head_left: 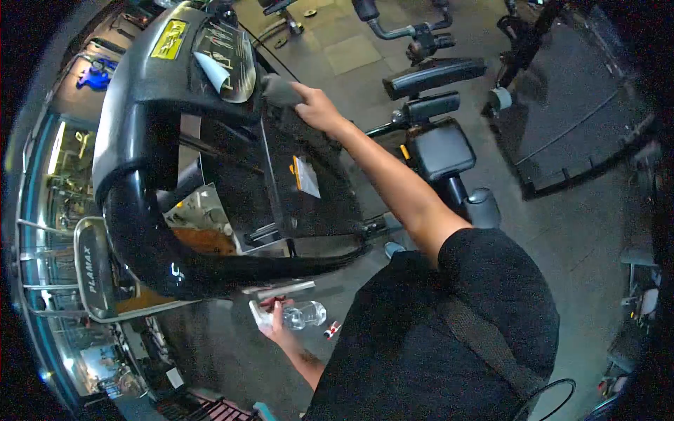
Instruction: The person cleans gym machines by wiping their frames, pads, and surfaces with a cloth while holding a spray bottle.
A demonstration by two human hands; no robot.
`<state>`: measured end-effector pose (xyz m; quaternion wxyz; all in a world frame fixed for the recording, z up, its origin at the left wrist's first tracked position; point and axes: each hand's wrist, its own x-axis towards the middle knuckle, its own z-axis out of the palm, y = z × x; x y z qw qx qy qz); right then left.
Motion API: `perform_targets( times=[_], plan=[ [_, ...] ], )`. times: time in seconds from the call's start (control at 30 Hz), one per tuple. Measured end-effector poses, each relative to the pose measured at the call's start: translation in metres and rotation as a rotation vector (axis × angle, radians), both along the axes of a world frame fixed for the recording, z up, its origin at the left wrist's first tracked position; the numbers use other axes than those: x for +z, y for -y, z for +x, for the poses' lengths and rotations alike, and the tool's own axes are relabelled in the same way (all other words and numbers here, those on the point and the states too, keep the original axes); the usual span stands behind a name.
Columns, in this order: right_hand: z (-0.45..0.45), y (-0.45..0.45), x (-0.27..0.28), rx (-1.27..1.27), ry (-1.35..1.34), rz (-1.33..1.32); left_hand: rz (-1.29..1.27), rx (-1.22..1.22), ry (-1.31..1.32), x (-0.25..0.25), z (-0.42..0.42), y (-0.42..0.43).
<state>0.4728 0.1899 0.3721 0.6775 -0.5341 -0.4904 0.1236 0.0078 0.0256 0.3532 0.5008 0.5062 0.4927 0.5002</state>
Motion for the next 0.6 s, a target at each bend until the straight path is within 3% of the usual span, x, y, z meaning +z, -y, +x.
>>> perform_targets(
  times=[0.13, 0.3, 0.4, 0.47, 0.6],
  plan=[
    [-0.005, 0.070, -0.083, -0.086, -0.512, 0.008, 0.087, -0.056, 0.095, -0.032, -0.024, -0.011],
    [-0.051, 0.248, -0.188, -0.113, -1.069, -0.454, 0.012, -0.158, 0.073, -0.038, -0.040, 0.010],
    [-0.092, 0.355, -0.246, -0.139, -1.530, -0.517, -0.010, -0.209, 0.099, -0.057, -0.072, 0.020],
    [-0.133, 0.407, -0.259, -0.380, -1.472, -0.416, -0.042, -0.249, 0.086, -0.059, -0.093, 0.027],
    [-0.178, 0.465, -0.281, -0.627, -1.393, -0.468, -0.075, -0.373, -0.020, -0.051, -0.116, 0.037]
  ],
)
